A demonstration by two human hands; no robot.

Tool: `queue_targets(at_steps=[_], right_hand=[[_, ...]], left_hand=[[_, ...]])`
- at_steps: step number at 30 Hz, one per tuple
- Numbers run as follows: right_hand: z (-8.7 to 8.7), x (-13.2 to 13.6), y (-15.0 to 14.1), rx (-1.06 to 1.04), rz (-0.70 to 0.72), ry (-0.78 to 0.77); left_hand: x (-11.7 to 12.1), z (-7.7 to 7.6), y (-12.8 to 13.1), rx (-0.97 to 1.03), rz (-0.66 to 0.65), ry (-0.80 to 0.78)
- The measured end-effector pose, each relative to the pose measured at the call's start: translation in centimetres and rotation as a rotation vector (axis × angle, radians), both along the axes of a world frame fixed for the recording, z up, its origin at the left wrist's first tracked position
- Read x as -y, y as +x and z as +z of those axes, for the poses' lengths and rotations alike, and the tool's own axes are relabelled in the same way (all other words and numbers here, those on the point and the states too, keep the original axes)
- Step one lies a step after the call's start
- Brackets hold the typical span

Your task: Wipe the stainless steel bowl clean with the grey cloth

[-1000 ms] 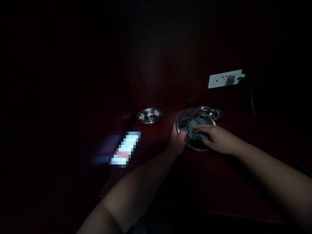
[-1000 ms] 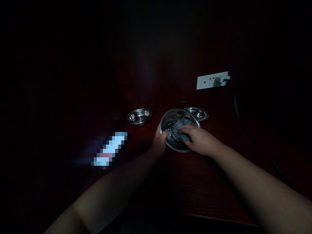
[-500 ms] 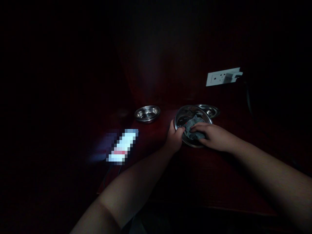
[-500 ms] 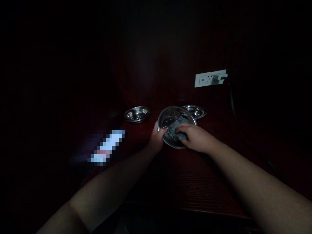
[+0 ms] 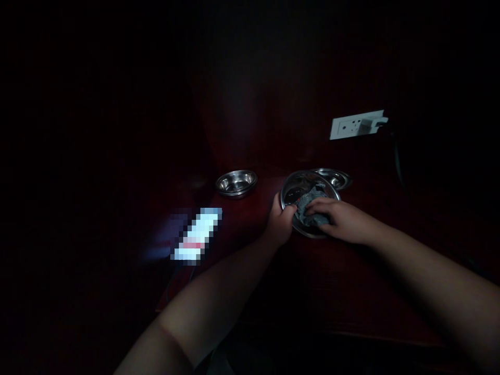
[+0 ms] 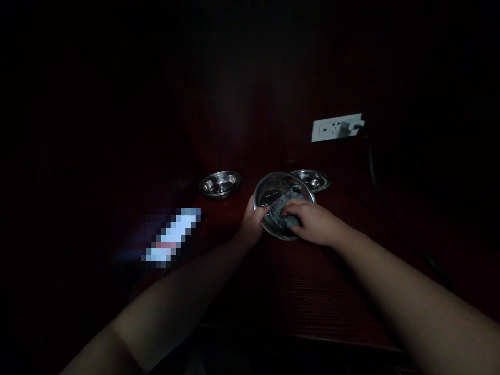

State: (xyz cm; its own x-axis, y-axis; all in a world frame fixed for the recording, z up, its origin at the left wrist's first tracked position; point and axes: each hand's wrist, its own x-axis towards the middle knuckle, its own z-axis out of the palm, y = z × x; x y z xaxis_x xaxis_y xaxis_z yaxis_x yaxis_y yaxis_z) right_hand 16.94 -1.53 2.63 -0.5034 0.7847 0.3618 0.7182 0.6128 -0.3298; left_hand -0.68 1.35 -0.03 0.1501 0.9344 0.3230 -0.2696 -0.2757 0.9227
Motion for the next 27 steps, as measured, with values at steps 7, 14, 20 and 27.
queue_targets(at_steps=[7, 14, 20, 27], right_hand=[[0.3, 0.2, -0.3, -0.027, 0.042, -0.018], [0.7, 0.5, -0.6, 0.025, 0.052, -0.054], [0.8, 0.6, -0.8, 0.047, 0.058, -0.059], [0.8, 0.8, -1.0, 0.024, 0.083, -0.084]], left_hand=[[0.4, 0.5, -0.1, -0.019, 0.032, -0.035], [-0.1, -0.3, -0.1, -0.024, 0.04, 0.014], [-0.2, -0.3, -0.2, -0.016, 0.037, 0.023], [-0.3, -0.5, -0.1, -0.017, 0.048, 0.037]])
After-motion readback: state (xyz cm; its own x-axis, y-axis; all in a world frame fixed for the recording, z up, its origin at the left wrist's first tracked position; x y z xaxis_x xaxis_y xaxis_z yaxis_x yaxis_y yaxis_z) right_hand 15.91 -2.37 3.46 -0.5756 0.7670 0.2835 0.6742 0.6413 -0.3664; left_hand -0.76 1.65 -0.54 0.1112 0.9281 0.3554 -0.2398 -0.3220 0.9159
